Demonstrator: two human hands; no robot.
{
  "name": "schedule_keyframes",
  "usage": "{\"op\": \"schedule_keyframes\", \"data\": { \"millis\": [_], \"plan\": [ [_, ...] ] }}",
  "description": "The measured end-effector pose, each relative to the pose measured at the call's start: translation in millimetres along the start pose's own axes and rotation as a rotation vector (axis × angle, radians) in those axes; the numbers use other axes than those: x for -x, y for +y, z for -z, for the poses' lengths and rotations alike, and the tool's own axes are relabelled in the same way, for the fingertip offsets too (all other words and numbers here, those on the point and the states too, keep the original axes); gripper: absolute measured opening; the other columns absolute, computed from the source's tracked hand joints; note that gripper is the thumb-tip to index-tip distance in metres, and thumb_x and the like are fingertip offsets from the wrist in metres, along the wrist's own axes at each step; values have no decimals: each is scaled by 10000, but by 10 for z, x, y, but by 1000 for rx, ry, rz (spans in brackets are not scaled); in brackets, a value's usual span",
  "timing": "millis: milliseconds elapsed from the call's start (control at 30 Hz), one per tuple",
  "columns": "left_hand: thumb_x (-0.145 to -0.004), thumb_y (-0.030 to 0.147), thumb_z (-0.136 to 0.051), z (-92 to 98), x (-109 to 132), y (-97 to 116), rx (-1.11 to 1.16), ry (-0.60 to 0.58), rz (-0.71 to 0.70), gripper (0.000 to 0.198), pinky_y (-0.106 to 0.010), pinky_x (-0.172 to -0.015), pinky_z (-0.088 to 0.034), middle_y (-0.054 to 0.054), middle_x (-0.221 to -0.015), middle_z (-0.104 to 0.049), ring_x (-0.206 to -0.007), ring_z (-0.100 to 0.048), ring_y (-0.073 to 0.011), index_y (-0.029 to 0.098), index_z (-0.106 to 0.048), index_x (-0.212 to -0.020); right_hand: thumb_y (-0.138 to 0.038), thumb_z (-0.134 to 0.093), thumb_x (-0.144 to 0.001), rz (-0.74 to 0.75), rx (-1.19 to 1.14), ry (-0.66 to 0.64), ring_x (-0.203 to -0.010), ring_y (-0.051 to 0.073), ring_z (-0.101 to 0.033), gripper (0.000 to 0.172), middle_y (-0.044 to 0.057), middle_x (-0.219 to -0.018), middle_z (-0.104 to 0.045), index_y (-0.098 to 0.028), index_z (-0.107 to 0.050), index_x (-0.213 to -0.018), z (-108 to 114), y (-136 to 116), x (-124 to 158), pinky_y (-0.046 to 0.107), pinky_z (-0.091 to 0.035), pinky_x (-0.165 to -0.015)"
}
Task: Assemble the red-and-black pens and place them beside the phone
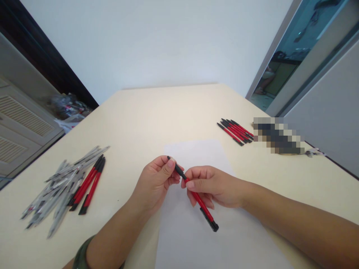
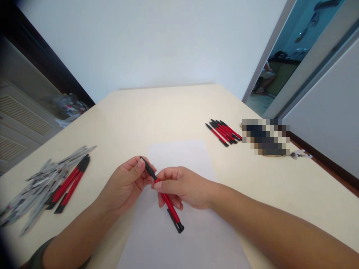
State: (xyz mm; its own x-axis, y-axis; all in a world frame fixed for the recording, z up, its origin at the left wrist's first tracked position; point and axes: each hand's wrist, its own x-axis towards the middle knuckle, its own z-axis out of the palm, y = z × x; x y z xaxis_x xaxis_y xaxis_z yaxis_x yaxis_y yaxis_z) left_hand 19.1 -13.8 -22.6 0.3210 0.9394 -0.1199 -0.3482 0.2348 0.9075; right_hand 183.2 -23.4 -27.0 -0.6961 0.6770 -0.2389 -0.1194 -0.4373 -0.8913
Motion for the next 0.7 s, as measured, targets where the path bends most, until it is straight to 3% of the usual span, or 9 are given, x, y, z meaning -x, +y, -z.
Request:
{"op": "schedule_keyframes", "data": {
  "millis": [200,400,700],
  "plan": [
    [-753,202,-562,-1,2,-6,0,-3,18,58,-228,-570,-403,4,-675,-573,-566,-496,-80,152,-541,-774,-243,-448,-784,-38,-7,44,-296,47,-416,96,-11,-528,-589,-153,-459,-753,-24,-28,-4,148,-297,-306],
    [-762,219,-546,-3,10,-16,3,-48,40,185,-253,-571,-409,3,-647,-573,-549,-500,-91,172,-568,-940,-269,-437,-791,-22,72,50,-287,48,-404,131,-16,-492,-580,-153,-484,-751,-23,3,-17,148,-288,-302],
    [-752,236,-563,-1,-2,-16,-59,17,36,95,-212,-569,-398,10,-669,-547,-575,-472,-69,148,-575,-786,-242,-447,-760,-19,65,121,-281,61,-421,73,-17,-506,-601,-175,-449,-732,-31,9,-27,156,-302,-301]
  ]
}}
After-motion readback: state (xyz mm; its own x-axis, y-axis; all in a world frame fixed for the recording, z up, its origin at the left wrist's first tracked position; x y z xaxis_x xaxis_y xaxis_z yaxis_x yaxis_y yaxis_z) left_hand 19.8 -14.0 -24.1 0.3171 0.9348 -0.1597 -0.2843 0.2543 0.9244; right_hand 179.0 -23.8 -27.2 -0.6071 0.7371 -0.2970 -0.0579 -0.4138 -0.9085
